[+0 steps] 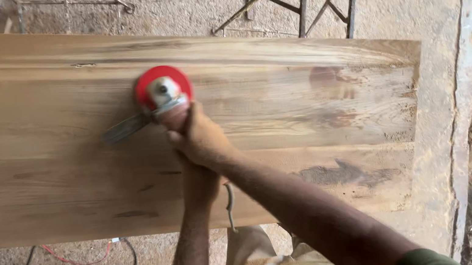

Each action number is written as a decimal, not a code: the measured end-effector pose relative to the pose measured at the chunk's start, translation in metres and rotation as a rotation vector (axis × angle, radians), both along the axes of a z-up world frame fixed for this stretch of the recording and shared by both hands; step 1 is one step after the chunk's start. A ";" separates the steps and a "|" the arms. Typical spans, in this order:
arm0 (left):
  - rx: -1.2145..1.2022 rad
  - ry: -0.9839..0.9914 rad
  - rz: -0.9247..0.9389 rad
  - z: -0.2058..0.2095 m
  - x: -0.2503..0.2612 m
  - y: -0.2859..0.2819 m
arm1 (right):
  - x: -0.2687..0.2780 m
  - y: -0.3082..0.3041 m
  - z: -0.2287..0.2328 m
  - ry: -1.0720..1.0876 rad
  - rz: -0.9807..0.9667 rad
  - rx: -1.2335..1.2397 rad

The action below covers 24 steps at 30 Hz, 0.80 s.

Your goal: The person uses a handheld electric sander with a red disc to smooth the surface of a large wooden plank. The person moves the sander back and forth across the plank's surface, generating sawdust.

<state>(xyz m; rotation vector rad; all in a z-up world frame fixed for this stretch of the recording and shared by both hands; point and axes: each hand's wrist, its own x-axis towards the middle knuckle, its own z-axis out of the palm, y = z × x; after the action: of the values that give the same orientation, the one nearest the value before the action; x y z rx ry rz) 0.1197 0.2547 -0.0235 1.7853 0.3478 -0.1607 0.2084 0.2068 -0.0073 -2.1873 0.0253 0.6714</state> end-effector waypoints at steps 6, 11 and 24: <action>-0.011 0.016 -0.038 0.021 0.016 -0.029 | 0.005 -0.047 0.003 -0.001 -0.079 0.008; -0.030 0.050 -0.234 0.036 0.030 -0.112 | 0.007 -0.171 -0.016 -0.052 -0.320 -0.177; 0.031 -0.024 -0.567 0.014 0.031 -0.281 | -0.026 -0.361 -0.009 -0.146 -0.761 -0.141</action>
<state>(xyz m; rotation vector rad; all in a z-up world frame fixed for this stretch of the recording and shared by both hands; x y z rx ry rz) 0.1509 -0.0262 -0.0094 1.8764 -0.1831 -0.5343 0.1829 -0.1547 -0.0165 -2.1210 0.8037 0.0771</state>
